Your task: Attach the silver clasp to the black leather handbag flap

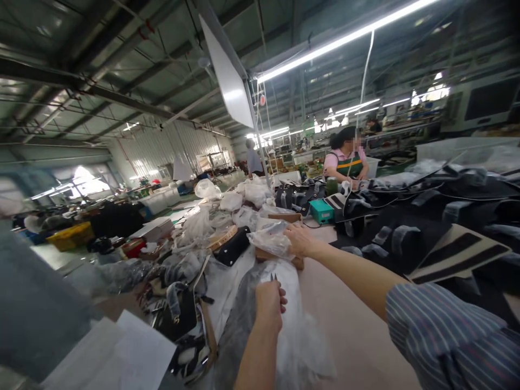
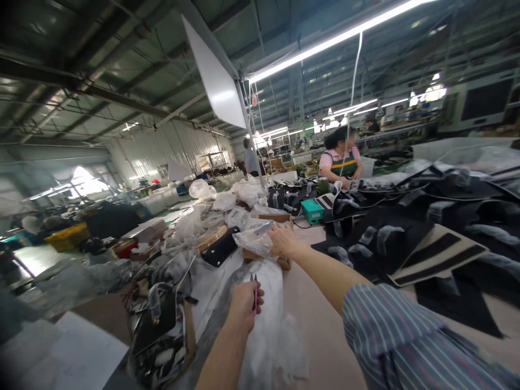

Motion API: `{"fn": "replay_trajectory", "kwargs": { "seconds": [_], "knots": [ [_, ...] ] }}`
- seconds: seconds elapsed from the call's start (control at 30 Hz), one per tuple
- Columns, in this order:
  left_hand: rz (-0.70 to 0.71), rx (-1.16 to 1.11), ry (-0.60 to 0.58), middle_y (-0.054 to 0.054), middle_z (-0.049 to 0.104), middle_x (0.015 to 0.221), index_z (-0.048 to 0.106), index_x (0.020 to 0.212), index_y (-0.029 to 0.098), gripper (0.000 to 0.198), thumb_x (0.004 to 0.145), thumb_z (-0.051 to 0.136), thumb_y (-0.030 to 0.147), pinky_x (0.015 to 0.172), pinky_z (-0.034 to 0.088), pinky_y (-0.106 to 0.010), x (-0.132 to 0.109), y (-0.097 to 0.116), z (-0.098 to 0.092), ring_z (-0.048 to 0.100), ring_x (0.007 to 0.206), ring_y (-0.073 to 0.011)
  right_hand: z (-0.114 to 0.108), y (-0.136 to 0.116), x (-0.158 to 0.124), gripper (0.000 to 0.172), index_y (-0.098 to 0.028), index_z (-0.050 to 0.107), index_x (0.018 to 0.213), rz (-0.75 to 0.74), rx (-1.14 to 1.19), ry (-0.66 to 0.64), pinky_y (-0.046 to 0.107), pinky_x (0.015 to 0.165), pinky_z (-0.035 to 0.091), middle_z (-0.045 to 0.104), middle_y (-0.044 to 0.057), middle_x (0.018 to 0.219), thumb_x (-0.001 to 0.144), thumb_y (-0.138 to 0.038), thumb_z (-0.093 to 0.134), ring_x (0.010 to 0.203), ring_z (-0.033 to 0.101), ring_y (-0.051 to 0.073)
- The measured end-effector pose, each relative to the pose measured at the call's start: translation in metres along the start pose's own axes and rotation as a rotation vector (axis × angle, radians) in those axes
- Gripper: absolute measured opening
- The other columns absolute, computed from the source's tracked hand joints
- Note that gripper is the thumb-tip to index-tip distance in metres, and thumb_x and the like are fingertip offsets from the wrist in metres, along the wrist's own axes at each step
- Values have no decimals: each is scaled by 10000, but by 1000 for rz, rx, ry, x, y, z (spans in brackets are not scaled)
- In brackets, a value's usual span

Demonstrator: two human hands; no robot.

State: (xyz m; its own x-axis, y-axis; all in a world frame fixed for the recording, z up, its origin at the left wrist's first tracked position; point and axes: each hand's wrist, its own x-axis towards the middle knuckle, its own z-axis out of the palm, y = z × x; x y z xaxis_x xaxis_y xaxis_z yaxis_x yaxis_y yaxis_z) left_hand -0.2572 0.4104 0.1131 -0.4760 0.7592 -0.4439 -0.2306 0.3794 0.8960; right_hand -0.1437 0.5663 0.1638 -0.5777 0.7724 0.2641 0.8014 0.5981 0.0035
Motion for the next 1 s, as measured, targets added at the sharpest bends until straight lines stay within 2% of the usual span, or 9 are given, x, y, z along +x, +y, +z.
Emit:
{"fn": "replay_trajectory", "kwargs": {
  "seconds": [0.07,0.2,0.33,0.43,0.53,0.63,0.73,0.9,1.0],
  "knots": [
    [-2,-23,-1,-2,563,618,555,772,138,111,871,503,133,445,267,-219,8,-4,4,453,443,-86,18,9,18,401,-140,663,1152,-3,-14,-60,476,1026,434,638,141,1253,822,-354,743,1201,563,296],
    [-7,-63,-20,-11,577,614,557,745,135,123,861,518,131,438,260,-219,24,-9,9,449,434,-82,47,30,42,302,-143,674,1028,28,18,-163,412,887,540,693,68,1045,949,-431,626,963,657,196],
    [-1,-91,-29,-18,591,631,579,777,118,117,866,506,143,431,265,-215,37,-14,14,450,436,-78,61,50,53,317,-140,666,1041,88,55,-153,410,896,547,693,68,1053,972,-441,596,972,662,191],
    [41,-87,-63,-18,595,637,591,804,113,113,865,502,148,429,262,-212,45,-17,21,450,435,-75,64,56,56,350,-131,666,1072,142,70,-127,419,924,532,697,95,1090,990,-453,556,1011,662,202],
    [95,-67,-80,-14,588,634,574,766,125,107,855,522,153,427,255,-211,50,-15,28,444,435,-71,63,52,53,385,-145,684,1072,95,100,-145,385,885,528,717,92,1084,959,-498,578,1001,672,208],
    [116,-77,-97,-11,581,633,567,748,133,102,844,546,159,422,246,-214,51,-6,33,439,433,-72,61,46,49,392,-160,707,1036,24,105,-187,358,854,520,736,94,1065,853,-507,699,1010,683,230],
    [119,-94,-95,-10,577,634,578,776,125,101,862,529,146,424,251,-209,49,7,36,440,436,-71,57,43,47,346,-151,704,1017,23,82,-217,382,873,525,729,97,1064,882,-470,680,1009,679,223],
    [11,-100,-144,-18,582,643,583,835,105,131,911,479,133,428,276,-192,49,29,38,446,440,-67,50,48,51,313,-145,687,1004,6,75,-273,382,853,554,708,63,1001,935,-447,646,924,669,185],
    [-61,-91,-194,-15,567,627,573,838,107,132,919,470,126,416,266,-177,56,41,40,429,435,-63,51,52,53,292,-144,677,1040,-36,86,-279,392,862,562,699,56,1019,951,-419,637,937,668,185]
  ]
}}
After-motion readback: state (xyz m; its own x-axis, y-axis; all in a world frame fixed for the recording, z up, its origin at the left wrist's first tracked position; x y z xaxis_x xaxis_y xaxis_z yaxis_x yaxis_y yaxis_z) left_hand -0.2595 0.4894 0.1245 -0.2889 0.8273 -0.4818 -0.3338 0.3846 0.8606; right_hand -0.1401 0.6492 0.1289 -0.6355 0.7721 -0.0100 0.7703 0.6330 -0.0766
